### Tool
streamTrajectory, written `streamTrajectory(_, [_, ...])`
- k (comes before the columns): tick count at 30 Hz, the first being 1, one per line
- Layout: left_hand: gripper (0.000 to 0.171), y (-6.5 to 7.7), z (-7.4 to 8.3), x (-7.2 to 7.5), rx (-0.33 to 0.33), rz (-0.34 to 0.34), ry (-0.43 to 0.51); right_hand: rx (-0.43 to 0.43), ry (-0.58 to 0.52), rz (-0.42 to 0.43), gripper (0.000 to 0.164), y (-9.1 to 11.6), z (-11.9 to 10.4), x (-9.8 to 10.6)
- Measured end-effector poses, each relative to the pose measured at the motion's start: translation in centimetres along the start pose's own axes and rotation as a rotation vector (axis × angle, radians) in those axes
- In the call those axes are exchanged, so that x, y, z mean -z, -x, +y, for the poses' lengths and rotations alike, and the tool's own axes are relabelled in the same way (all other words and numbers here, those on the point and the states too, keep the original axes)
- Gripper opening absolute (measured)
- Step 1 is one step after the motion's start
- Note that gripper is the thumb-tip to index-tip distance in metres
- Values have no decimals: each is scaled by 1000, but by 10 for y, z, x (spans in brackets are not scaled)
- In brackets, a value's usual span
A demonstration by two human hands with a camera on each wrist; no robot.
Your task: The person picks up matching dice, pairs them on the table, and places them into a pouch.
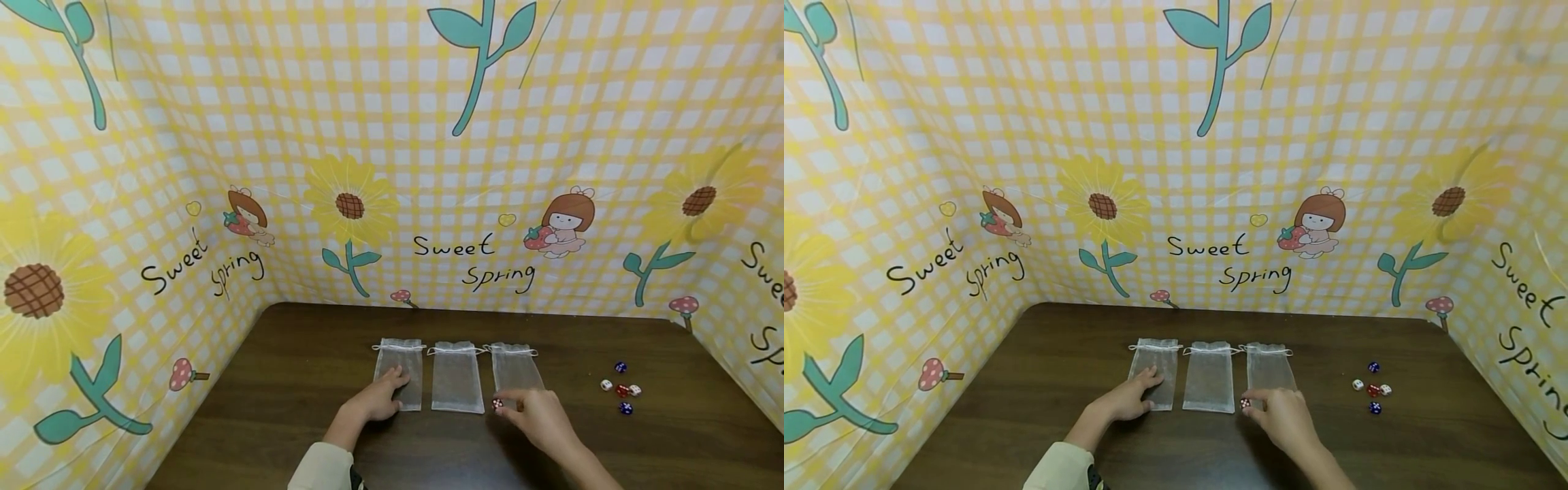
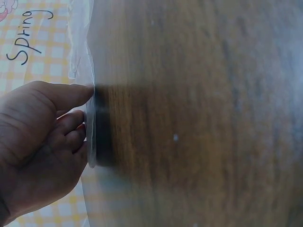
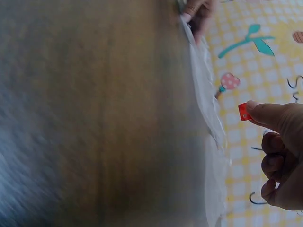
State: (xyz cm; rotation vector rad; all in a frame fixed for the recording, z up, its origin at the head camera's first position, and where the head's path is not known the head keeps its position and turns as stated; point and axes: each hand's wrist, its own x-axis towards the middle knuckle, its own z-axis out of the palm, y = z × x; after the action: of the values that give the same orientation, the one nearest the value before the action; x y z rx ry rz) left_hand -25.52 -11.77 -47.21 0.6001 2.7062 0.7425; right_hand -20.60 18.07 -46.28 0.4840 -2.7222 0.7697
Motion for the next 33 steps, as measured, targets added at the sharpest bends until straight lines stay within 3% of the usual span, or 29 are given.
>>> streamTrajectory(7, [51, 1, 1, 0, 0, -4, 0, 160, 77, 19, 18, 6, -4, -15])
streamTrajectory(19, [51, -1, 0, -1, 3, -9, -8, 150, 68, -134, 17, 11, -12, -25])
streamTrajectory(33, [51, -2, -1, -1, -4, 2, -7, 186, 69, -144, 13, 12, -8, -31])
